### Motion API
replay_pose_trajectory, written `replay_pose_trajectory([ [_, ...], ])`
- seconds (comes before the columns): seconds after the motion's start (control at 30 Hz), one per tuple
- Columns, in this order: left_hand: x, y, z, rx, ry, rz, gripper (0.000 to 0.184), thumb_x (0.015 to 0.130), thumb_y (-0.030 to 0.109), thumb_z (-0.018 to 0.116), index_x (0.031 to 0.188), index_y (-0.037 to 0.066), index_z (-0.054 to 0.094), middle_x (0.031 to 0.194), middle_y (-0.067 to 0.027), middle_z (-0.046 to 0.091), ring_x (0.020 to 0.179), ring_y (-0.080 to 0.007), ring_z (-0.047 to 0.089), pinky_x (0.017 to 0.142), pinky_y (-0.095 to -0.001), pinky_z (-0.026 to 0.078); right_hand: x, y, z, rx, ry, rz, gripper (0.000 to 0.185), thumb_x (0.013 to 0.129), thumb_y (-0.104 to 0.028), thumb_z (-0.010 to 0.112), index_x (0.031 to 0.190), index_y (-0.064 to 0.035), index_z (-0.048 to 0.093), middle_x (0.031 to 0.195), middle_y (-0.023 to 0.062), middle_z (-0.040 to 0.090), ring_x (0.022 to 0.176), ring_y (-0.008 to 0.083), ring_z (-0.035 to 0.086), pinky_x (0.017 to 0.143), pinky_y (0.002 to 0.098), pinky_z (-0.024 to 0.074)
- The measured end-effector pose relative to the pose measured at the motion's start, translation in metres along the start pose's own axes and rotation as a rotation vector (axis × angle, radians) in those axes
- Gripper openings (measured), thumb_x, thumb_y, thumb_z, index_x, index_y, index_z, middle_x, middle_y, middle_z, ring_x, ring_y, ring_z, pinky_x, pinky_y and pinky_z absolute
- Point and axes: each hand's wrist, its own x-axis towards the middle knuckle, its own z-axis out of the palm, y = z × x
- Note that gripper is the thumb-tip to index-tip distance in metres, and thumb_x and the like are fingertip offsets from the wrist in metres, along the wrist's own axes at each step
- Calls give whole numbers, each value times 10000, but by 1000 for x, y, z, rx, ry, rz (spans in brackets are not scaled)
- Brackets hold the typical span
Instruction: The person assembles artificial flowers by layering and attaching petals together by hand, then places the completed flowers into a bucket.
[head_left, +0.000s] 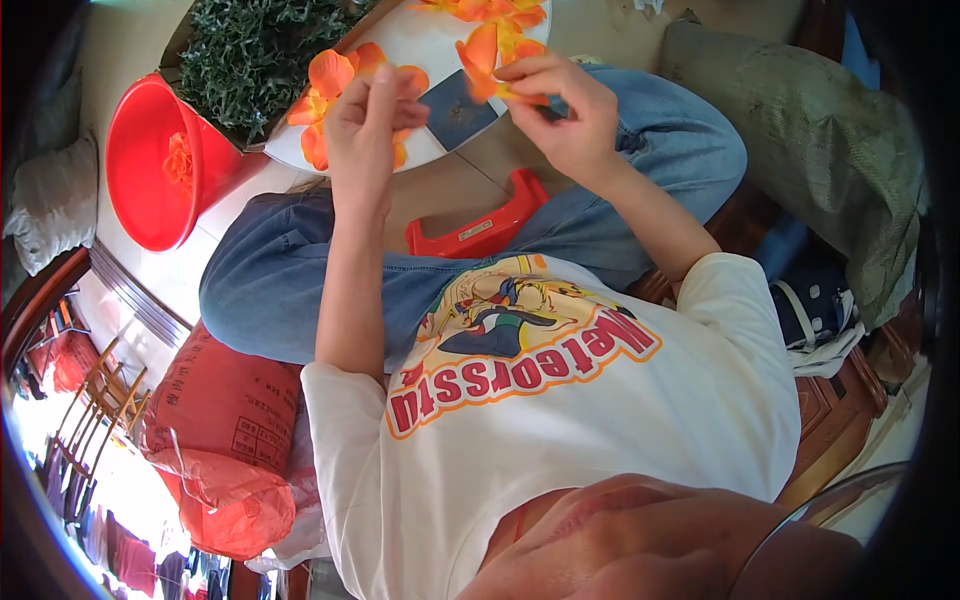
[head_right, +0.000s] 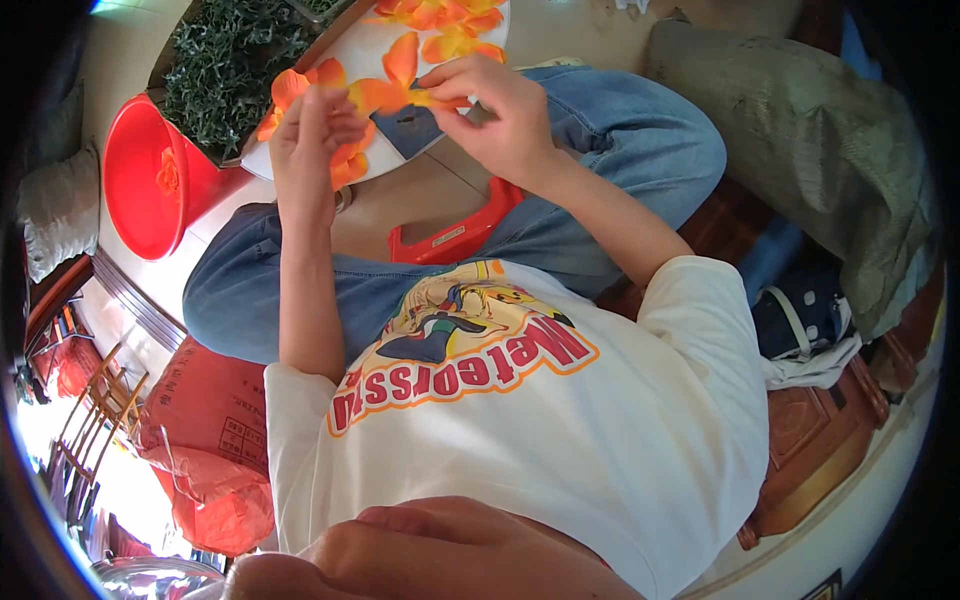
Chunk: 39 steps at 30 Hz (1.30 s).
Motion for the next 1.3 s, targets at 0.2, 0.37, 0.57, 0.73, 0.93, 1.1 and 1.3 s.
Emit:
replay_pose_trajectory([
  [0.2, -27, -4, 5, -213, -65, -229, 354, 937, 301, 632, 1064, -29, 644, 933, -113, 690, 762, -165, 683, 692, -264, 554, -1, 9, 8, -353, -15, -490, 201, 677, -35, 731, 851, -63, 635, 998, 60, 663, 766, 222, 635, 626, 286, 520],
  [0.37, -29, -12, 12, -106, -76, -208, 258, 900, 154, 681, 1076, -31, 643, 934, -105, 697, 790, -155, 690, 710, -246, 562, -7, 9, 12, -380, -40, -529, 226, 675, -86, 740, 882, -65, 654, 1018, 48, 661, 853, 225, 634, 663, 321, 527],
  [0.57, -36, -23, 12, -199, -13, -101, 206, 872, 19, 681, 1065, -43, 646, 950, -90, 697, 816, -134, 681, 734, -249, 567, -19, -6, -2, -202, -146, -193, 634, 676, -228, 845, 1231, -81, 576, 1296, 95, 522, 1141, 239, 527, 876, 352, 493],
  [0.73, -63, -37, 9, -97, -37, -7, 170, 863, -1, 690, 1025, -46, 667, 943, -63, 692, 822, -105, 650, 765, -235, 527, -59, -17, 1, 489, -138, 530, 793, 750, -182, 816, 1401, -32, 388, 1412, 122, 388, 1175, 200, 506, 944, 341, 481],
  [0.93, -71, -45, 12, -104, -26, -34, 141, 857, -11, 694, 994, -41, 679, 903, -46, 693, 794, -82, 629, 768, -229, 505, -53, -28, 7, 874, -201, 1032, 509, 851, -129, 720, 1294, 4, 509, 1176, 71, 602, 980, 108, 598, 875, 265, 488],
  [1.1, -48, -42, 12, -156, 11, 36, 134, 860, 2, 694, 988, -35, 677, 905, -62, 698, 802, -112, 656, 775, -248, 527, -26, -13, 21, 782, -131, 946, 277, 851, -150, 722, 1070, 11, 669, 971, 29, 684, 892, 83, 618, 810, 228, 479],
  [1.3, -31, -40, 11, -181, 19, 56, 137, 873, 22, 685, 996, -38, 672, 925, -67, 699, 815, -118, 666, 779, -264, 558, -11, -2, 29, 822, -81, 967, 257, 864, -146, 713, 1074, -4, 674, 973, 30, 687, 882, 88, 633, 827, 241, 497],
])
